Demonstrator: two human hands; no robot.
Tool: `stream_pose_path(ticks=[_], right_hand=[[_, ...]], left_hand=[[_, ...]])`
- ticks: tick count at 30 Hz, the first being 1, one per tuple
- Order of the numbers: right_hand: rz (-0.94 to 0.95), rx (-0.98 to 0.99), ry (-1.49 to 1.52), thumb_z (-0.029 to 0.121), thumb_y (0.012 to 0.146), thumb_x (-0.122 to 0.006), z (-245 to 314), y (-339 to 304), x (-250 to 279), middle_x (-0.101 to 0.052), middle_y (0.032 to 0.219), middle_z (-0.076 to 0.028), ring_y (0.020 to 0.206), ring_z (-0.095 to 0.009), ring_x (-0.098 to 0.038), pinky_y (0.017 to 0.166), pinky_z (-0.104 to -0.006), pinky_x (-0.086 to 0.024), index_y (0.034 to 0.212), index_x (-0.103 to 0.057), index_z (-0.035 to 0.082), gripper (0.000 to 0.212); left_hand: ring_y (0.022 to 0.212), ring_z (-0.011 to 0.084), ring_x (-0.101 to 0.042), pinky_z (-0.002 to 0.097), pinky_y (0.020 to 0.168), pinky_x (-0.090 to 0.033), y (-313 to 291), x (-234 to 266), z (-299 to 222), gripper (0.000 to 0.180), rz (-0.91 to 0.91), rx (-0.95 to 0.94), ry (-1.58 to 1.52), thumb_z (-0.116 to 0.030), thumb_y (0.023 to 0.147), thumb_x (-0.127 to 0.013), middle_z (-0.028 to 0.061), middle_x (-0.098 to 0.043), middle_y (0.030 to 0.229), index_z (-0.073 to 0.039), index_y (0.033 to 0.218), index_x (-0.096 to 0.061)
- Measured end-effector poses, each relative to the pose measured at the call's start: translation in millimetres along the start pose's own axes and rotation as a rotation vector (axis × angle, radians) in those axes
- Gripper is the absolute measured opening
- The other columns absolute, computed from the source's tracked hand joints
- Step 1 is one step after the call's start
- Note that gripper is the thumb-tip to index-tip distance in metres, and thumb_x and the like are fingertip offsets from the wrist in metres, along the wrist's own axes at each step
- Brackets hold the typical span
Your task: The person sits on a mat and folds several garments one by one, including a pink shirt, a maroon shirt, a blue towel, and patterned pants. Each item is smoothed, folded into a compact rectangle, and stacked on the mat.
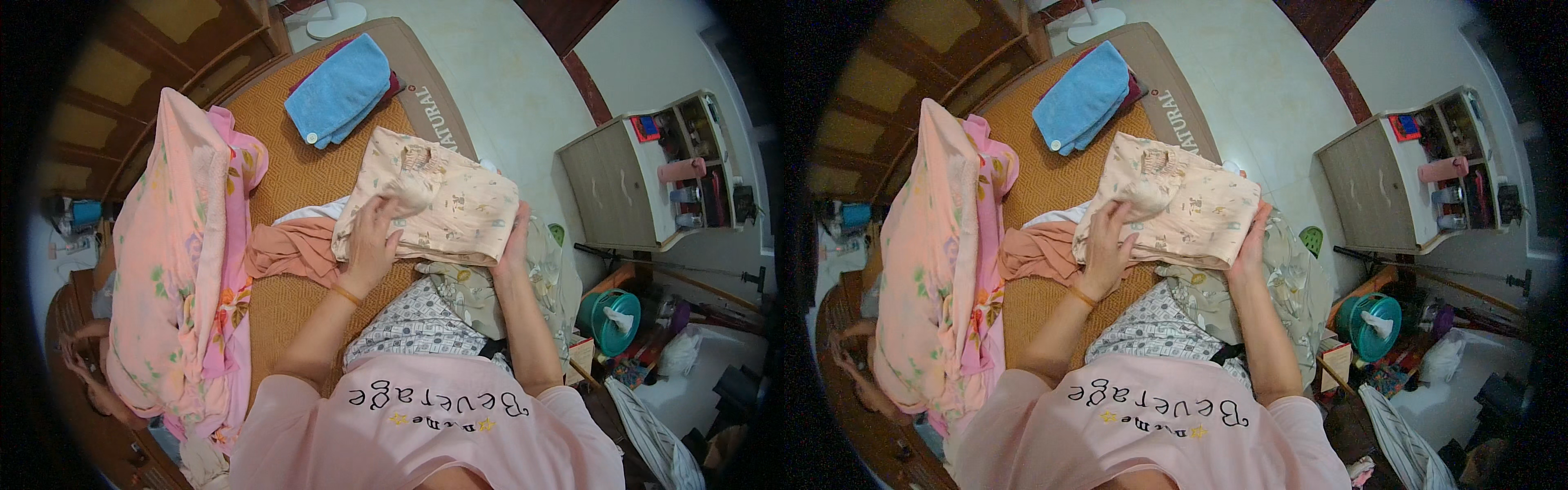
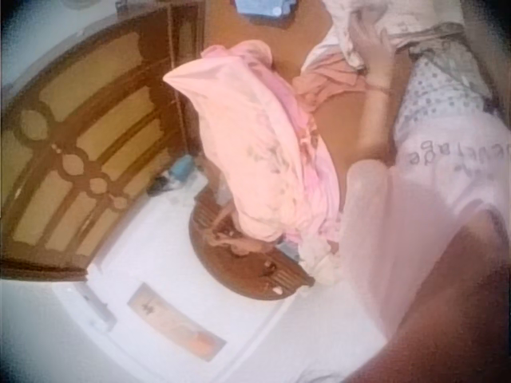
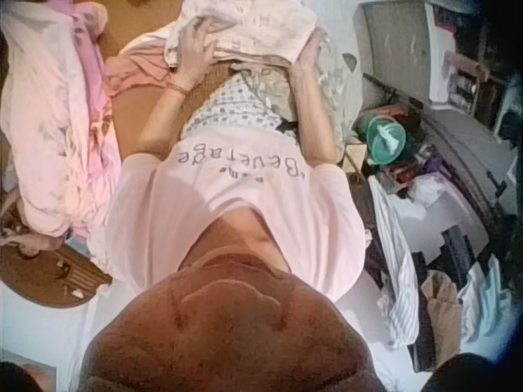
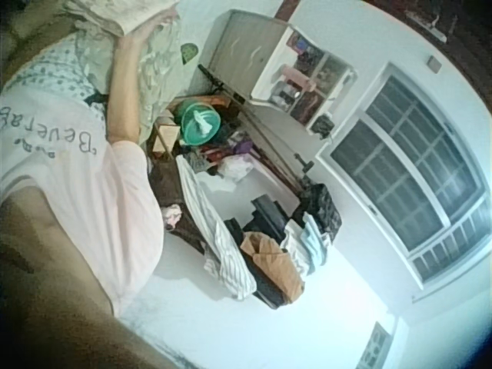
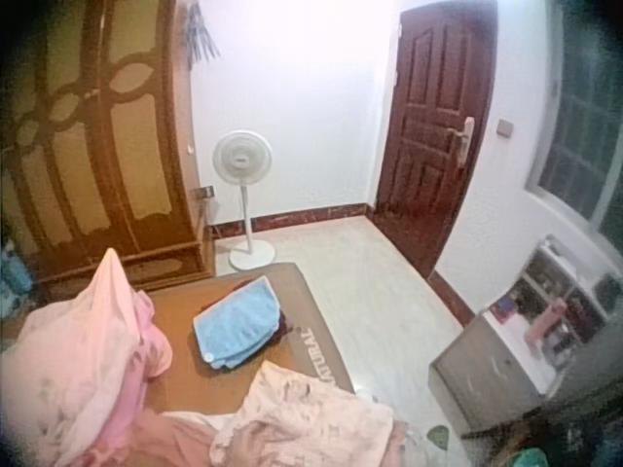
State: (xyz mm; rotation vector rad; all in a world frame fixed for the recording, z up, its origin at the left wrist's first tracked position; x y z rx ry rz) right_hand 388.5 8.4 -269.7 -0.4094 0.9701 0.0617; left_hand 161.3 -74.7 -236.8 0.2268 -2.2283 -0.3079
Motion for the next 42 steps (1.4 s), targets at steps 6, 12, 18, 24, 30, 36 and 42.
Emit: stream_pose_path(ticks=[6,12,18,24,30,36,42], right_hand=[[-0.295,0.38,-0.823,0.019,0.088,-0.062,18,-14,11,-0.036,0.141,-0.02,0.131,-0.028,-0.036,0.107,-0.0354,-0.03,0.138,-0.033,0.0,0.061],[-0.185,0.646,-1.55,0.011,0.077,-0.07,19,-24,0,-0.039,0.135,-0.024,0.126,-0.036,-0.038,0.105,-0.0397,-0.032,0.128,-0.043,-0.001,0.06],[-0.096,0.739,-1.764,0.01,0.075,-0.071,25,-43,-37,-0.034,0.137,-0.025,0.127,-0.038,-0.036,0.104,-0.043,-0.032,0.126,-0.045,-0.001,0.058],[0.164,0.41,-0.965,0.006,0.079,-0.069,-1,-52,-88,-0.04,0.134,-0.018,0.12,-0.024,-0.044,0.097,-0.0356,-0.04,0.129,-0.042,-0.002,0.057],[0.172,0.192,-0.534,0.001,0.087,-0.058,-25,-47,-85,-0.052,0.122,-0.009,0.11,-0.014,-0.051,0.094,-0.0273,-0.043,0.13,-0.038,-0.006,0.048],[0.209,0.176,-1.091,0.008,0.084,-0.061,-34,-59,-76,-0.053,0.116,-0.015,0.107,-0.024,-0.054,0.091,-0.0326,-0.044,0.128,-0.042,-0.003,0.05],[0.57,0.605,-1.539,0.014,0.078,-0.066,-28,-85,-105,-0.049,0.103,-0.019,0.095,-0.036,-0.052,0.078,-0.0402,-0.045,0.123,-0.046,-0.001,0.051]], left_hand=[[0.109,0.0377,-0.045,0.0432,0.093,-0.037,31,1,12,0.07,-0.14,0.271,0.149,-0.023,0.072,-0.075,0.0229,-0.048,0.115,-0.003,0.13,-0.042],[0.083,0.026,-0.059,0.036,0.075,-0.046,65,-15,28,0.044,0.167,0.544,-0.172,-0.021,0.071,-0.077,0.0134,-0.062,0.09,0.001,0.103,-0.055],[0.088,0.0111,-0.057,0.0257,0.075,-0.047,94,39,-3,0.03,-0.049,0.417,-0.961,-0.003,0.073,-0.073,0.0045,-0.061,0.096,-0.002,0.096,-0.054],[0.104,0.0102,-0.05,0.0271,0.089,-0.042,82,66,-53,0.022,0.161,0.17,-1.068,0.008,0.076,-0.06,0.0075,-0.056,0.111,-0.004,0.093,-0.05],[0.11,0.0178,-0.051,0.0331,0.095,-0.042,49,31,-62,0.015,0.111,0.355,-1.253,0.003,0.083,-0.057,0.014,-0.048,0.125,-0.004,0.094,-0.048],[0.1,0.015,-0.057,0.0292,0.087,-0.048,31,10,-44,0.034,-0.016,0.854,-1.658,-0.016,0.092,-0.058,0.01,-0.059,0.109,0.0,0.119,-0.047],[0.094,0.014,-0.06,0.0252,0.079,-0.051,57,36,-47,0.04,0.135,0.626,-1.109,-0.001,0.083,-0.06,0.0092,-0.06,0.11,0.004,0.121,-0.048]])
Point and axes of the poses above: each hand's wrist, its own y-axis towards the middle knuckle, its own x-axis out of the back of the hand, z = x × y, the point moved 3 cm from there along y, towards the middle knuckle
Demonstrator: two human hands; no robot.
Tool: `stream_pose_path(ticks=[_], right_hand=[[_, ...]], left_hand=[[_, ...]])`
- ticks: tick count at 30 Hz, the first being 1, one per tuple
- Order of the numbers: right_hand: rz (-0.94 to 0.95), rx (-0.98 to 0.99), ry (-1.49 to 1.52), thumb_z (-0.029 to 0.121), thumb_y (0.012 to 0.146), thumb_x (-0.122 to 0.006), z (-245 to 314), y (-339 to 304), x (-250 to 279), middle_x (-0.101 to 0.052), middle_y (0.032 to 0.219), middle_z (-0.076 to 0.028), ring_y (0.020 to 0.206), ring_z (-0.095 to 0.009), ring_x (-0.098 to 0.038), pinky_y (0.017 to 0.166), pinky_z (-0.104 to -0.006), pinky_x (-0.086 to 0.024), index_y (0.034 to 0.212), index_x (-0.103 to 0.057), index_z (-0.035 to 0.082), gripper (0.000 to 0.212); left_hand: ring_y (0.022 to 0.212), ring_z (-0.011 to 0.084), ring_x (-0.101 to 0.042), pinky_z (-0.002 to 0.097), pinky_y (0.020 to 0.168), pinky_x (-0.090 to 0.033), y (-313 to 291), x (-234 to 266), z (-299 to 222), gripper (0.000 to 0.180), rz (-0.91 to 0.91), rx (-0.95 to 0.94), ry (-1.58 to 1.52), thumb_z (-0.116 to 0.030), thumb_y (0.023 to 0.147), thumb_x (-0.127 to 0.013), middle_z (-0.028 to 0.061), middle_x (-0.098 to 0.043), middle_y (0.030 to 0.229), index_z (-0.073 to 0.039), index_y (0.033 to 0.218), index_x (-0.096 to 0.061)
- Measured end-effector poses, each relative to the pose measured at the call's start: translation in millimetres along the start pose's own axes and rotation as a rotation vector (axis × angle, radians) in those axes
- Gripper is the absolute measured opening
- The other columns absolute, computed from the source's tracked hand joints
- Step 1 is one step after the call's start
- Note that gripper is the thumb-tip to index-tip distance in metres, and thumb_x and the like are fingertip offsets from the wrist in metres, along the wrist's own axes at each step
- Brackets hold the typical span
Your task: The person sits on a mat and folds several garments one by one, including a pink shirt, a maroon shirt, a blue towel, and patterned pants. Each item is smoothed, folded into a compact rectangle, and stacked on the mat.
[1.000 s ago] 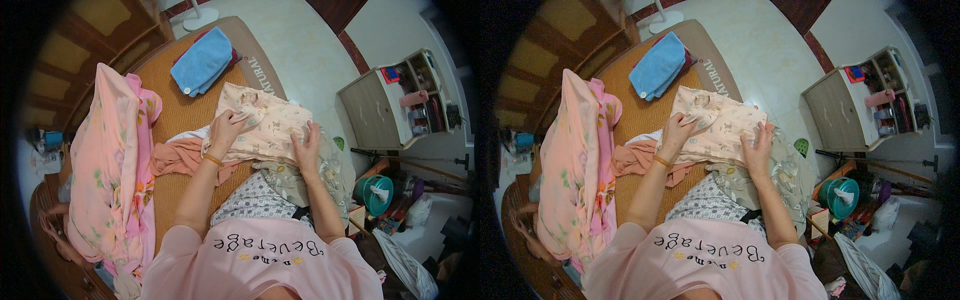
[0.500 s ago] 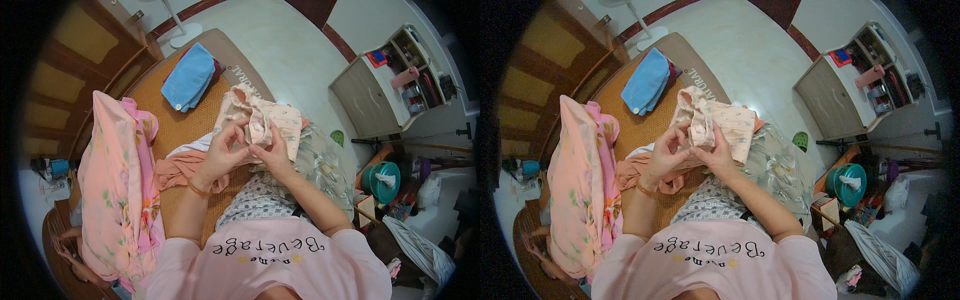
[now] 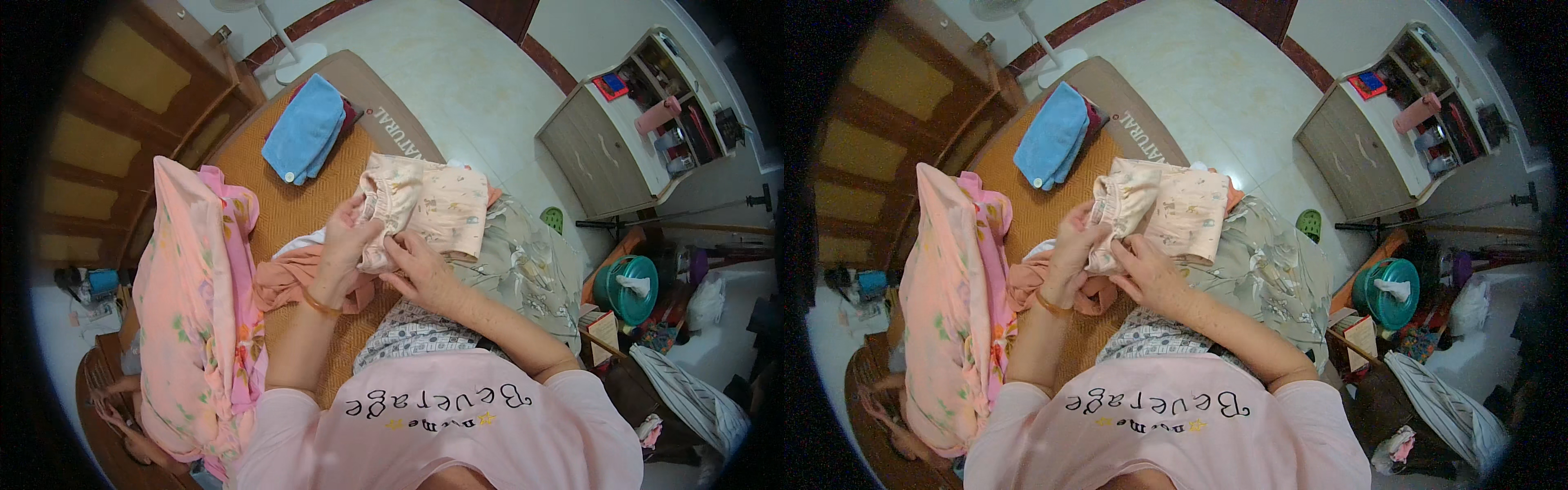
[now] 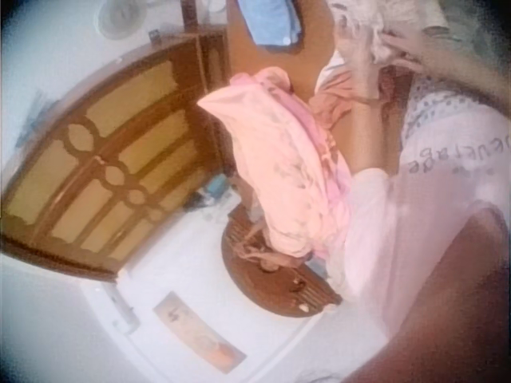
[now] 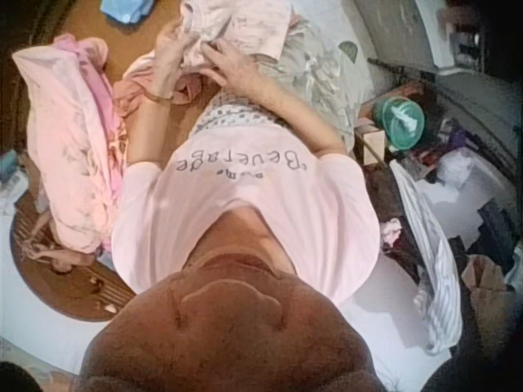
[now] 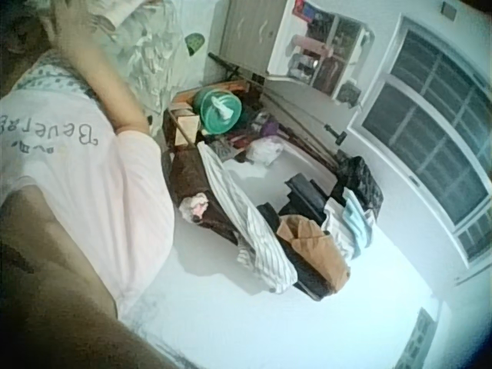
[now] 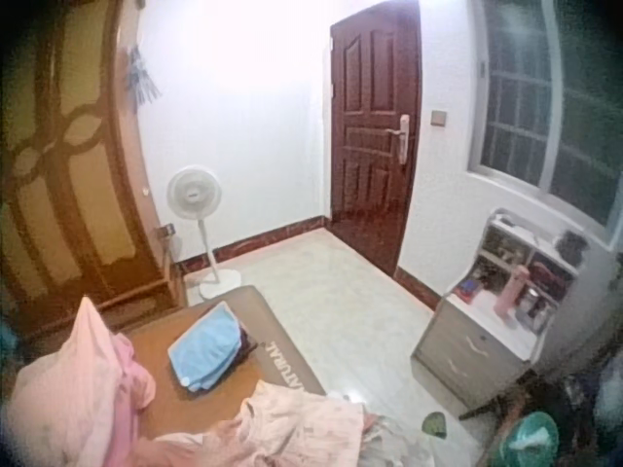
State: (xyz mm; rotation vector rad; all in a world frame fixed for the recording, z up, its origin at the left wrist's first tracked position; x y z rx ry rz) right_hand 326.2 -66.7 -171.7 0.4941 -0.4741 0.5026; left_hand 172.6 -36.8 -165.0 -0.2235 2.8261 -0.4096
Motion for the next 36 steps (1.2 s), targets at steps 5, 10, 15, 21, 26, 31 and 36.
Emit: stream_pose_path(ticks=[5,10,15,21,26,31,36], right_hand=[[0.189,-0.111,0.256,0.015,0.083,-0.063,24,-8,-26,-0.054,0.098,-0.017,0.091,-0.029,-0.058,0.076,-0.0358,-0.048,0.115,-0.053,0.001,0.036],[0.264,-0.043,0.366,0.027,0.096,-0.045,35,18,-72,-0.052,0.124,-0.022,0.112,-0.03,-0.053,0.09,-0.0401,-0.046,0.131,-0.034,-0.003,0.047],[0.149,-0.279,0.668,0.033,0.096,-0.043,-14,31,-53,-0.048,0.128,-0.021,0.114,-0.03,-0.051,0.093,-0.0413,-0.045,0.134,-0.033,-0.001,0.052],[-0.244,-0.524,1.509,0.039,0.095,-0.04,-68,35,19,-0.044,0.132,-0.02,0.118,-0.03,-0.049,0.097,-0.0428,-0.044,0.137,-0.031,0.002,0.057],[-0.539,-0.308,1.648,0.041,0.095,-0.039,-84,48,112,-0.044,0.134,-0.019,0.119,-0.03,-0.048,0.098,-0.0431,-0.044,0.137,-0.033,0.003,0.057],[-0.713,-0.163,1.59,0.039,0.095,-0.038,-87,60,147,-0.046,0.131,-0.019,0.117,-0.029,-0.049,0.097,-0.042,-0.045,0.132,-0.04,0.002,0.053],[-0.853,-0.593,1.283,0.033,0.096,-0.038,-110,42,96,-0.057,0.118,-0.015,0.104,-0.028,-0.057,0.089,-0.0393,-0.049,0.118,-0.054,0.001,0.042]], left_hand=[[0.095,0.0133,-0.058,0.0241,0.082,-0.048,-19,-18,-101,0.048,-0.084,-0.455,0.102,0.008,0.081,-0.054,0.0101,-0.059,0.11,0.003,0.127,-0.043],[0.112,0.0231,-0.053,0.0371,0.097,-0.042,-63,-49,-180,0.045,-0.03,-0.771,-0.088,-0.007,0.085,-0.05,0.0164,-0.051,0.123,0.003,0.128,-0.04],[0.119,0.027,-0.049,0.0394,0.1,-0.04,-92,-31,-224,0.037,-0.451,-1.1,0.311,-0.019,0.094,-0.043,0.0184,-0.048,0.128,0.005,0.122,-0.049],[0.115,0.0274,-0.052,0.0418,0.099,-0.043,-84,24,-238,0.038,-0.493,-0.871,-0.13,-0.014,0.097,-0.036,0.0174,-0.051,0.125,0.0,0.132,-0.041],[0.113,0.0262,-0.053,0.0395,0.096,-0.045,-98,86,-234,0.04,-0.442,-0.919,-0.089,-0.013,0.094,-0.043,0.0167,-0.053,0.122,0.001,0.131,-0.04],[0.107,0.0235,-0.055,0.0351,0.089,-0.049,-104,157,-165,0.044,-0.669,-0.803,0.111,-0.011,0.088,-0.053,0.0146,-0.052,0.119,0.003,0.127,-0.04],[0.1,0.0201,-0.056,0.0329,0.084,-0.05,-111,249,-34,0.035,-0.958,-0.606,0.139,0.001,0.084,-0.054,0.0114,-0.054,0.113,0.0,0.118,-0.048]])
Point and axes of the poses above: each hand's wrist, its own y-axis towards the middle knuckle, its own x-axis out of the back of the hand, z = x × y, the point moved 3 cm from there along y, towards the middle knuckle
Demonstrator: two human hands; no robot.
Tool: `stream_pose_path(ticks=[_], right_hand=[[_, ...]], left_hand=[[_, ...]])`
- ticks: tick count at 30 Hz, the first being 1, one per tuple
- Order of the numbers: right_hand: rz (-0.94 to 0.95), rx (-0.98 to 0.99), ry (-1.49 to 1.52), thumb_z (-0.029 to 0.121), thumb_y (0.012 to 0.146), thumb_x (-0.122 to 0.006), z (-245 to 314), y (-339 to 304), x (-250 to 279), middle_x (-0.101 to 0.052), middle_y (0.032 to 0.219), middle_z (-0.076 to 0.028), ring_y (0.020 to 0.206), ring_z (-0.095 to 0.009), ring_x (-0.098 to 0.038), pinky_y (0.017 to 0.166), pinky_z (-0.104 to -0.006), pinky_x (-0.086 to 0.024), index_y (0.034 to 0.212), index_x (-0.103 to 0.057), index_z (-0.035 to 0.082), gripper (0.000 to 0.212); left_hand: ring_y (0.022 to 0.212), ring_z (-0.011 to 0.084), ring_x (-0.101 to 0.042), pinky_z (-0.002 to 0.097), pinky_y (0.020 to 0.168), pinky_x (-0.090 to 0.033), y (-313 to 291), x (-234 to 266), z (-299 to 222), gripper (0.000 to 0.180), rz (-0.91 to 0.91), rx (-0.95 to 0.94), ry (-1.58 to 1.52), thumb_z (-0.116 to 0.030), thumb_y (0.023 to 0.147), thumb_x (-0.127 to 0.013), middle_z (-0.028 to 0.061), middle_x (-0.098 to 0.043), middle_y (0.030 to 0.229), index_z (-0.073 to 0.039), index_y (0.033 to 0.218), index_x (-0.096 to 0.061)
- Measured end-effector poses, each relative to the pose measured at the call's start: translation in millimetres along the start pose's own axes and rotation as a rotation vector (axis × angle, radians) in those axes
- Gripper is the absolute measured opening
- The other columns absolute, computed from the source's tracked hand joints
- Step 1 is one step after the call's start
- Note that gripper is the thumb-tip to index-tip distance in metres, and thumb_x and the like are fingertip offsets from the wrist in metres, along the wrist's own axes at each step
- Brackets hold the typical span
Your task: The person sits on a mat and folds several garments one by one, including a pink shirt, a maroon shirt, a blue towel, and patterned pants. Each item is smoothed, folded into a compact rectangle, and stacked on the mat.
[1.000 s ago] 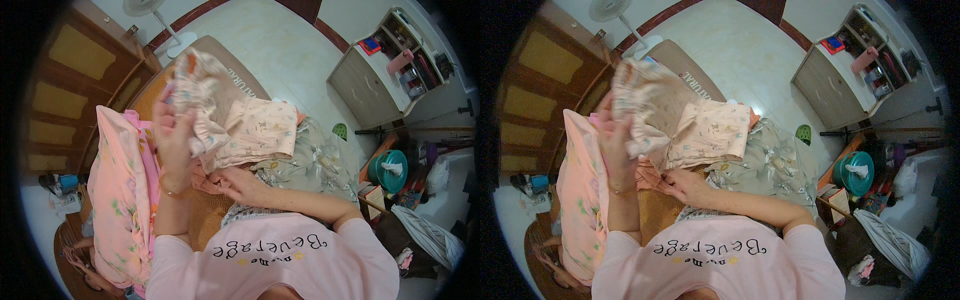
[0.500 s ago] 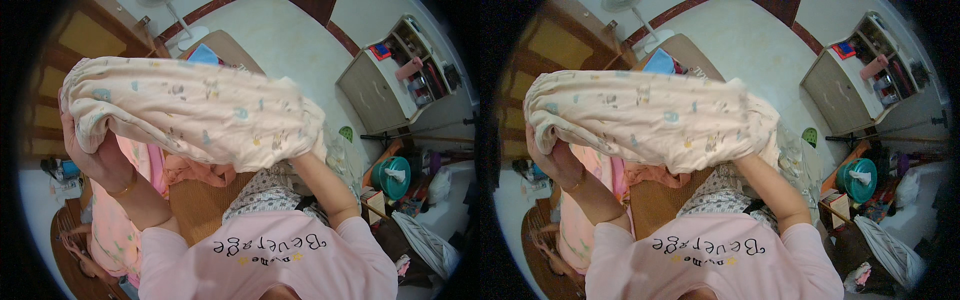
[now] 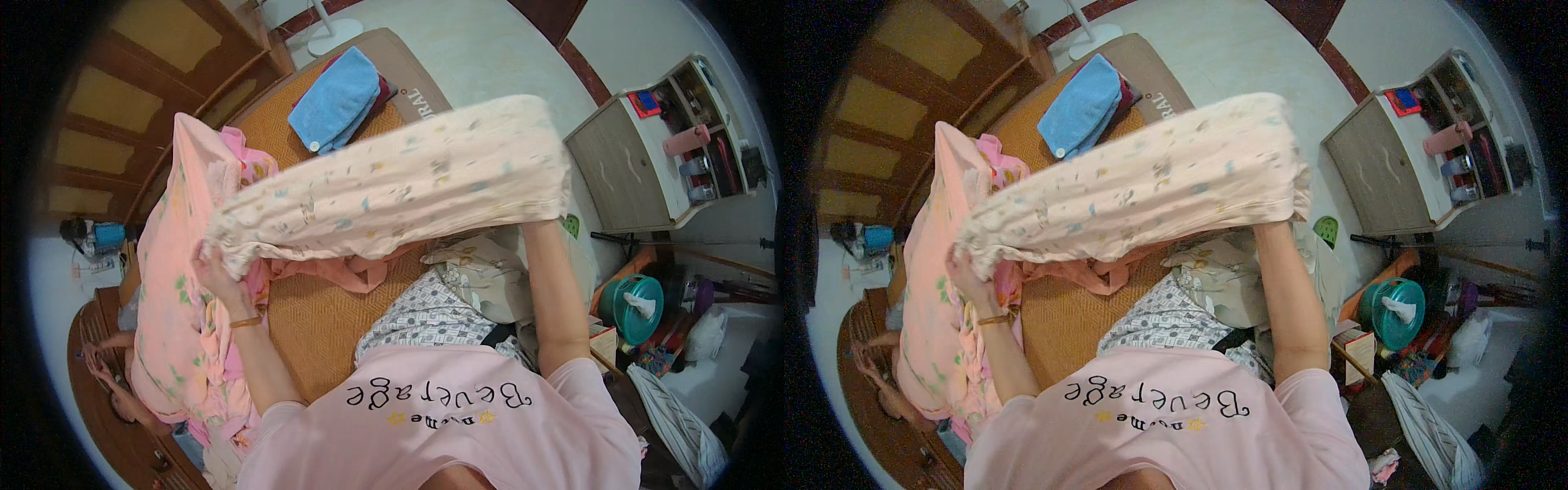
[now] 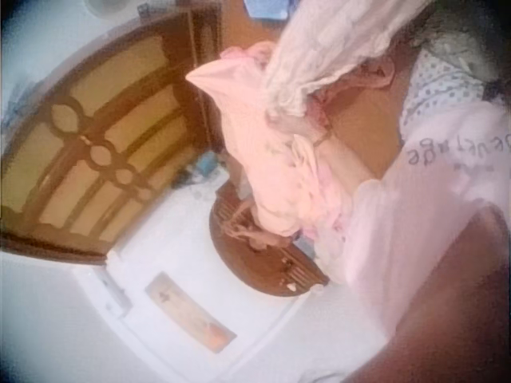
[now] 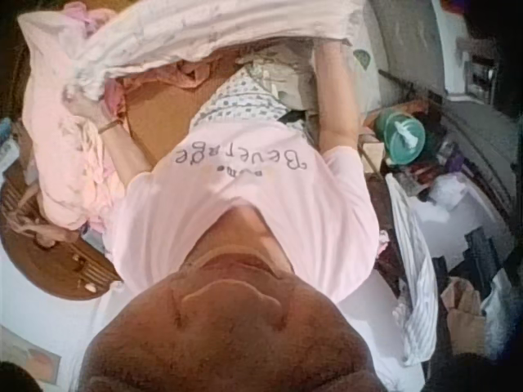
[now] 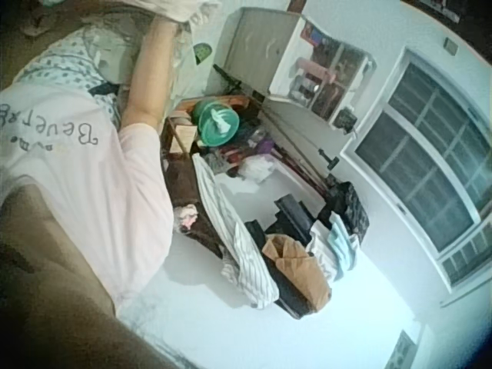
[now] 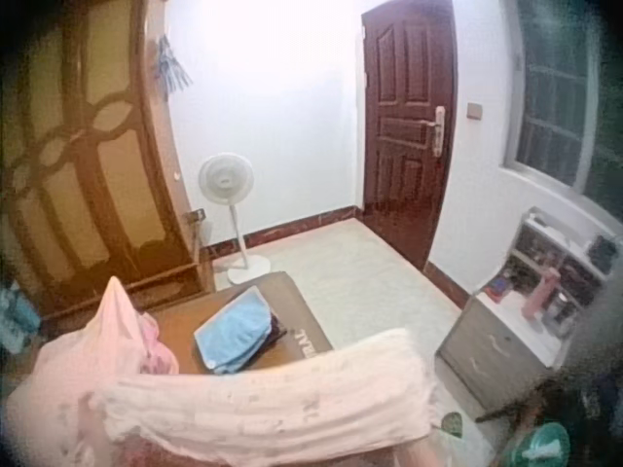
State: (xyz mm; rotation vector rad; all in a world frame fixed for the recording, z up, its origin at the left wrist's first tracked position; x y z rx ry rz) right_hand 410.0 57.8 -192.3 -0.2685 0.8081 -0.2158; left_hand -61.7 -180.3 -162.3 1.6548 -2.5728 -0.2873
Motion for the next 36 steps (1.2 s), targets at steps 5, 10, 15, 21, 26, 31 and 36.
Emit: stream_pose_path(ticks=[5,10,15,21,26,31,36], right_hand=[[0.129,-0.214,-0.018,0.028,0.095,-0.042,-50,41,37,-0.06,0.112,-0.012,0.097,-0.025,-0.06,0.081,-0.0356,-0.052,0.115,-0.056,0.001,0.036],[0.064,-0.291,-0.2,0.023,0.095,-0.044,-64,56,87,-0.063,0.107,-0.009,0.092,-0.022,-0.062,0.076,-0.0323,-0.052,0.113,-0.057,0.001,0.032],[-0.028,0.007,-0.818,0.017,0.092,-0.048,-52,41,101,-0.062,0.11,-0.014,0.097,-0.027,-0.061,0.082,-0.0352,-0.048,0.114,-0.056,-0.001,0.03],[0.287,0.31,-1.752,0.004,0.082,-0.056,-28,-7,86,-0.057,0.114,-0.022,0.103,-0.039,-0.053,0.087,-0.0425,-0.043,0.111,-0.056,-0.003,0.031],[0.348,0.589,-1.818,0.006,0.082,-0.059,-21,-48,85,-0.055,0.112,-0.021,0.107,-0.039,-0.049,0.093,-0.0424,-0.039,0.107,-0.057,-0.005,0.027],[0.317,0.746,-1.691,0.005,0.083,-0.059,-16,-65,91,-0.055,0.111,-0.02,0.107,-0.037,-0.049,0.094,-0.0421,-0.039,0.105,-0.058,-0.005,0.024],[0.258,0.565,-1.457,0.005,0.083,-0.058,-16,-68,67,-0.057,0.107,-0.02,0.099,-0.036,-0.055,0.086,-0.0395,-0.045,0.104,-0.059,-0.004,0.023]], left_hand=[[0.106,0.0214,-0.052,0.0315,0.095,-0.04,-37,49,124,0.032,0.367,-0.06,0.767,0.006,0.079,-0.056,0.0125,-0.055,0.113,0.003,0.11,-0.051],[0.113,0.0298,-0.05,0.0362,0.098,-0.038,-58,37,137,0.045,0.362,0.038,0.935,0.005,0.076,-0.053,0.0175,-0.053,0.119,0.001,0.12,-0.047],[0.104,0.0346,-0.054,0.0391,0.093,-0.04,-48,-30,80,0.042,0.238,-0.413,1.088,0.002,0.074,-0.053,0.0219,-0.055,0.11,0.004,0.115,-0.049],[0.11,0.0338,-0.048,0.0404,0.098,-0.037,-10,-160,105,0.045,0.465,-0.196,0.585,-0.01,0.079,-0.065,0.0211,-0.052,0.113,0.001,0.121,-0.051],[0.115,0.036,-0.042,0.0434,0.095,-0.038,2,-226,104,0.047,0.482,-0.703,1.026,-0.014,0.075,-0.071,0.0176,-0.049,0.118,-0.008,0.119,-0.055],[0.093,0.0305,-0.052,0.0402,0.084,-0.043,43,-242,105,0.027,0.543,-0.657,1.054,-0.013,0.081,-0.063,0.0144,-0.054,0.099,-0.004,0.105,-0.055],[0.072,0.0147,-0.048,0.0263,0.071,-0.043,80,-258,18,0.012,0.432,-0.515,0.229,-0.011,0.09,-0.053,0.0042,-0.049,0.079,-0.003,0.099,-0.051]])
Point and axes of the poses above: each hand's wrist, its own y-axis towards the middle knuckle, its own x-axis out of the back of the hand, z = x × y, the point moved 3 cm from there along y, towards the middle knuckle
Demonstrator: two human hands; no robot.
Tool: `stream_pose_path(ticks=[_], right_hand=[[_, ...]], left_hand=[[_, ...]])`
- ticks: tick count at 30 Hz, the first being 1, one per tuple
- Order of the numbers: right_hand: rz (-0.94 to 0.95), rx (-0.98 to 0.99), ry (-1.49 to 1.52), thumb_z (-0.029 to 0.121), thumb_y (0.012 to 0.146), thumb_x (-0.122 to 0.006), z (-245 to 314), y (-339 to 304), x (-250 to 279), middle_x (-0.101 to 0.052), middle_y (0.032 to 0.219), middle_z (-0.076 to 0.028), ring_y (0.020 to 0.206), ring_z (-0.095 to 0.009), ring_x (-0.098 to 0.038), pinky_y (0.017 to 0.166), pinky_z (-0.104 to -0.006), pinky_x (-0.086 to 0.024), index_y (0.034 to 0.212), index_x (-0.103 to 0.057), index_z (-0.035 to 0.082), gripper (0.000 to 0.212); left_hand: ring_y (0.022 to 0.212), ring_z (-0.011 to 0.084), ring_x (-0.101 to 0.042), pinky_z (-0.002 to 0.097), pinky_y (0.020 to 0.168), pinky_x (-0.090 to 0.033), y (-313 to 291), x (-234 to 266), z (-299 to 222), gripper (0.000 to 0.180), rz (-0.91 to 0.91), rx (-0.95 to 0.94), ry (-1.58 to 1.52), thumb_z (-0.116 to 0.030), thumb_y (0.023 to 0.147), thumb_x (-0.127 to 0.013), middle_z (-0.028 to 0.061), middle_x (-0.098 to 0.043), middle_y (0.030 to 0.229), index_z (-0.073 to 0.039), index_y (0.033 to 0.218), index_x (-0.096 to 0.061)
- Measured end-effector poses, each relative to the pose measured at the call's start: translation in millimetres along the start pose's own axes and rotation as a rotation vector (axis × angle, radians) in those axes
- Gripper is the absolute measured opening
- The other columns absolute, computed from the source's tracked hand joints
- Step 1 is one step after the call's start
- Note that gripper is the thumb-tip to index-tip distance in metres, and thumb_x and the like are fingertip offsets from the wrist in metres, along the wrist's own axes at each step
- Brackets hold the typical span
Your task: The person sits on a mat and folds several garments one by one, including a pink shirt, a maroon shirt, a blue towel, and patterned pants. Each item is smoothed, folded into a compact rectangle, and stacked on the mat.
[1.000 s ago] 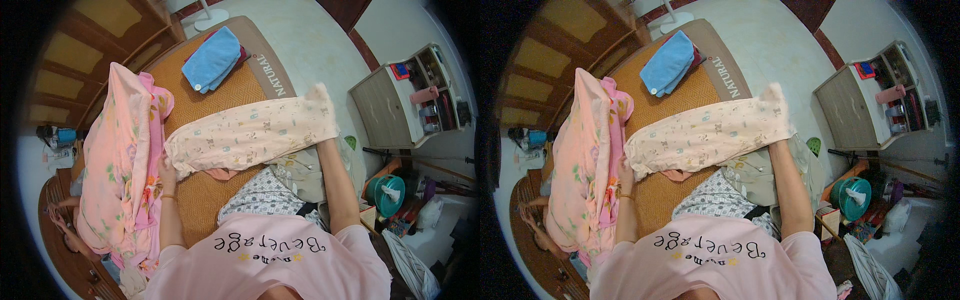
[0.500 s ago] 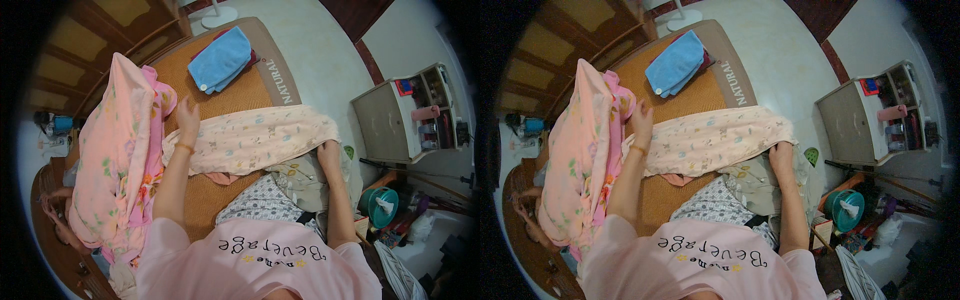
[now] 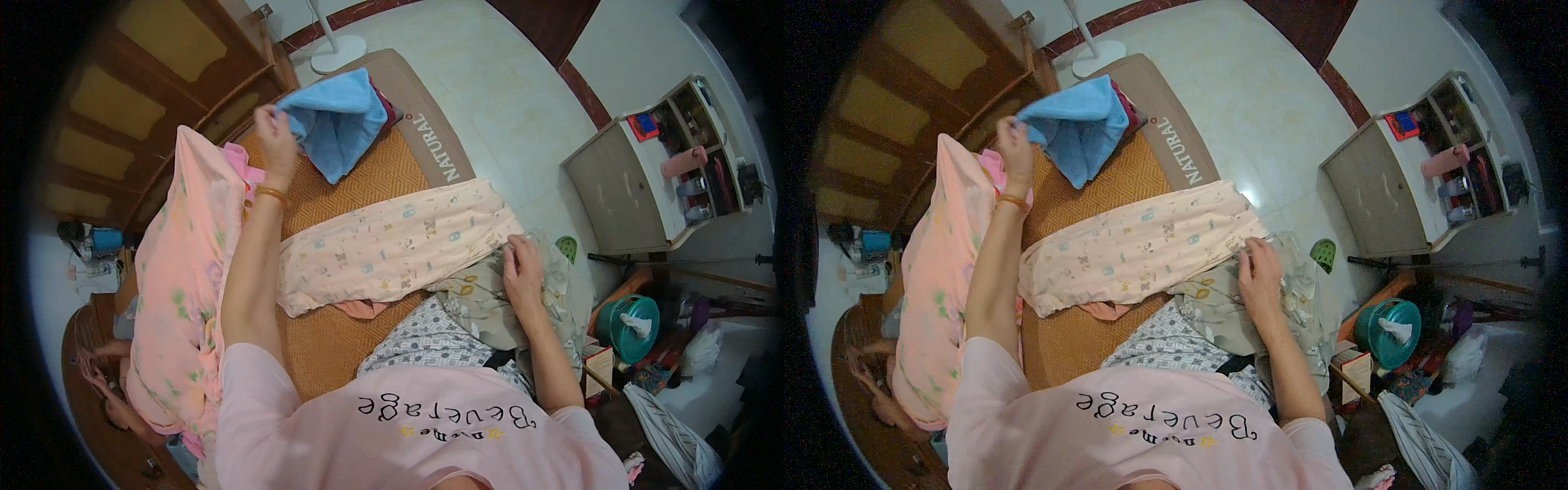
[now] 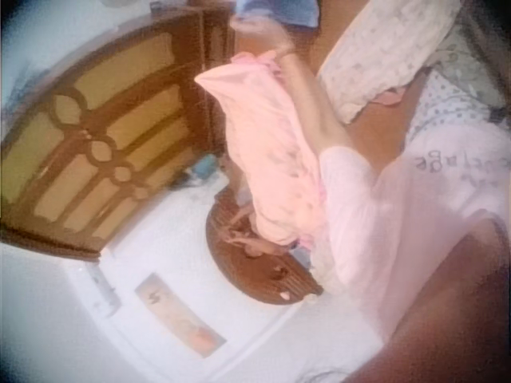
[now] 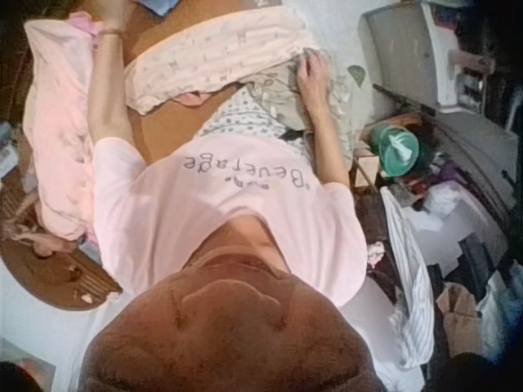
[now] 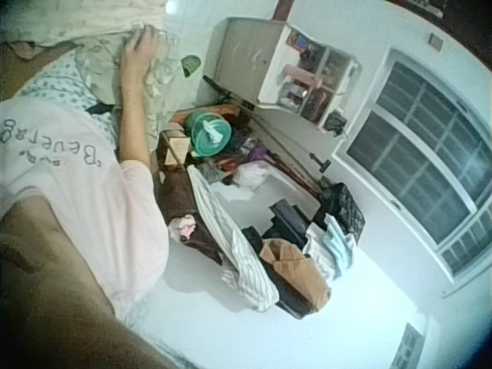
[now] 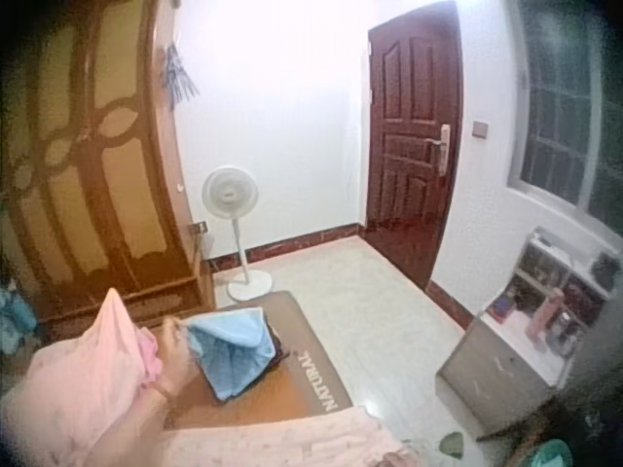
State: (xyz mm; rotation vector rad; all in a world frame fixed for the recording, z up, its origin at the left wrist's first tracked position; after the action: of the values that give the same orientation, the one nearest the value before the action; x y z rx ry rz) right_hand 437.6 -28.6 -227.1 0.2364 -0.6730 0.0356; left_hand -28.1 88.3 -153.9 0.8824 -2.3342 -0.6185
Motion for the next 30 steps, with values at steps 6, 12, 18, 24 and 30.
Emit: stream_pose_path(ticks=[6,12,18,24,30], right_hand=[[0.074,0.11,0.427,0.01,0.086,-0.059,80,30,-36,-0.062,0.102,-0.016,0.092,-0.029,-0.062,0.078,-0.033,-0.049,0.107,-0.059,-0.003,0.025],[0.64,-0.143,1.102,0.012,0.093,-0.052,149,12,-80,-0.058,0.118,-0.016,0.108,-0.023,-0.057,0.093,-0.0332,-0.046,0.133,-0.044,0.004,0.042],[0.57,-0.734,1.846,0.028,0.094,-0.048,139,50,-98,-0.054,0.121,-0.016,0.113,-0.03,-0.054,0.093,-0.0421,-0.046,0.134,-0.039,0.008,0.045],[-0.075,-0.729,2.112,0.019,0.094,-0.044,70,116,-46,-0.055,0.122,-0.016,0.112,-0.029,-0.052,0.097,-0.0472,-0.043,0.119,-0.051,0.0,0.033],[-0.056,-0.651,2.28,0.033,0.097,-0.041,34,112,-44,-0.049,0.128,-0.018,0.117,-0.031,-0.048,0.101,-0.0504,-0.037,0.125,-0.046,-0.001,0.045]], left_hand=[[0.071,0.0098,-0.055,0.0254,0.068,-0.049,59,40,-159,0.013,-0.116,-0.026,-0.668,-0.014,0.096,-0.048,0.0043,-0.057,0.087,-0.003,0.103,-0.049],[0.083,0.0125,-0.061,0.027,0.076,-0.05,54,47,-254,0.016,0.154,-0.08,-0.975,-0.015,0.098,-0.045,0.0064,-0.062,0.093,-0.003,0.104,-0.052],[0.106,0.0223,-0.059,0.0377,0.092,-0.048,15,69,-281,0.029,0.318,0.051,-1.174,-0.022,0.1,-0.039,0.0136,-0.061,0.113,-0.003,0.117,-0.053],[0.111,0.0201,-0.053,0.0381,0.098,-0.039,-32,122,-230,0.032,-0.296,0.232,-0.816,-0.026,0.098,-0.042,0.0096,-0.057,0.119,-0.003,0.117,-0.054],[0.104,0.0198,-0.054,0.0363,0.089,-0.047,-141,161,-123,0.027,-0.409,0.555,-0.577,-0.021,0.095,-0.048,0.009,-0.056,0.113,-0.002,0.114,-0.05]])
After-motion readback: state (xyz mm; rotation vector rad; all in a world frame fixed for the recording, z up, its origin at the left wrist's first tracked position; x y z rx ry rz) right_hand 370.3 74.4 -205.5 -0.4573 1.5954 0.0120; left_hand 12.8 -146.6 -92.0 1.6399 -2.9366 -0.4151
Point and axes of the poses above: each hand's wrist, its own y-axis towards the middle knuckle, its own x-axis out of the back of the hand, z = x × y, the point moved 3 cm from there along y, towards the middle knuckle
